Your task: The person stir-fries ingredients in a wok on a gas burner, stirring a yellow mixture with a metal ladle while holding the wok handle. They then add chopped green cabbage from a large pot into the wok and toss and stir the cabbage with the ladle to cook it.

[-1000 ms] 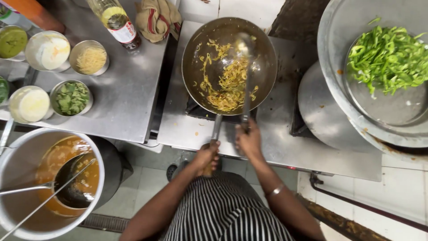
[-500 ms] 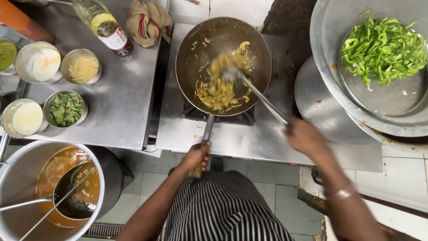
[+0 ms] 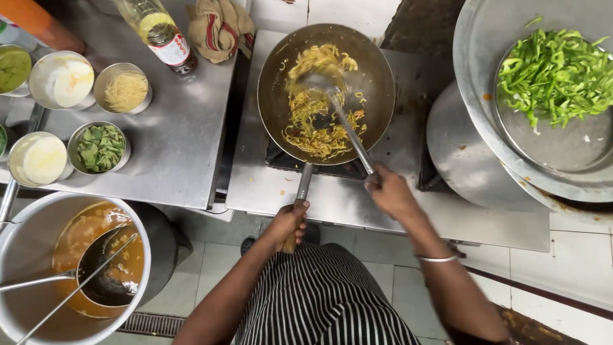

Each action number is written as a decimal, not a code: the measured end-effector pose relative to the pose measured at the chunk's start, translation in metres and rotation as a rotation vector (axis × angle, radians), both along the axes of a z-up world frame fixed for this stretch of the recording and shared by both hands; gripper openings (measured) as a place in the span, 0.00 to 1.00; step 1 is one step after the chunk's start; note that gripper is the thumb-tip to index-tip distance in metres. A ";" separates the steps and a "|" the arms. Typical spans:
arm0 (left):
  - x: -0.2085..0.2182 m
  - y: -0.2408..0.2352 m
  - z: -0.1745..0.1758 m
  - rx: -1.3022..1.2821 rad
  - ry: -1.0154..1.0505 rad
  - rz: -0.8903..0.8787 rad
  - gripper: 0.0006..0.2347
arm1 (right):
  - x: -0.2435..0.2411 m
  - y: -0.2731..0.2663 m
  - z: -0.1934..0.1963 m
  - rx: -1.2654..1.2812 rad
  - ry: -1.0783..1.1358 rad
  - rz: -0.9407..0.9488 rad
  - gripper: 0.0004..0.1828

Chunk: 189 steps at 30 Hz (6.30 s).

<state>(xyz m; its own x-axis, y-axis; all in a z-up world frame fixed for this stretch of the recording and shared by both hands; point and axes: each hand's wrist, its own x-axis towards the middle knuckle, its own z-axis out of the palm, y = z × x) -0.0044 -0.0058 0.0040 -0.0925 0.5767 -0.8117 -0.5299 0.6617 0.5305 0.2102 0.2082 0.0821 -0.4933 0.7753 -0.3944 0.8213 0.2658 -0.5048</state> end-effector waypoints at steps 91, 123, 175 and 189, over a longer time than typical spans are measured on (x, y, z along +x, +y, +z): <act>-0.012 -0.009 -0.031 0.039 -0.368 0.028 0.16 | 0.046 -0.049 0.076 -0.672 -0.064 -0.374 0.16; -0.065 -0.006 -0.050 0.098 -0.389 -0.074 0.16 | -0.092 -0.142 -0.027 -0.282 0.564 -0.874 0.22; -0.012 -0.003 -0.031 0.154 -0.401 0.073 0.11 | 0.028 -0.076 0.039 -0.048 -0.134 -0.170 0.17; -0.012 -0.002 -0.027 0.129 -0.367 0.100 0.10 | -0.006 -0.043 -0.015 0.160 0.037 -0.143 0.26</act>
<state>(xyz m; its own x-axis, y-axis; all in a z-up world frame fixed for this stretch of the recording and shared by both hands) -0.0164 -0.0077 -0.0234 0.1296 0.6792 -0.7224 -0.7582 0.5374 0.3692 0.2044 0.1649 0.0667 -0.3861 0.8896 -0.2439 0.8378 0.2275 -0.4963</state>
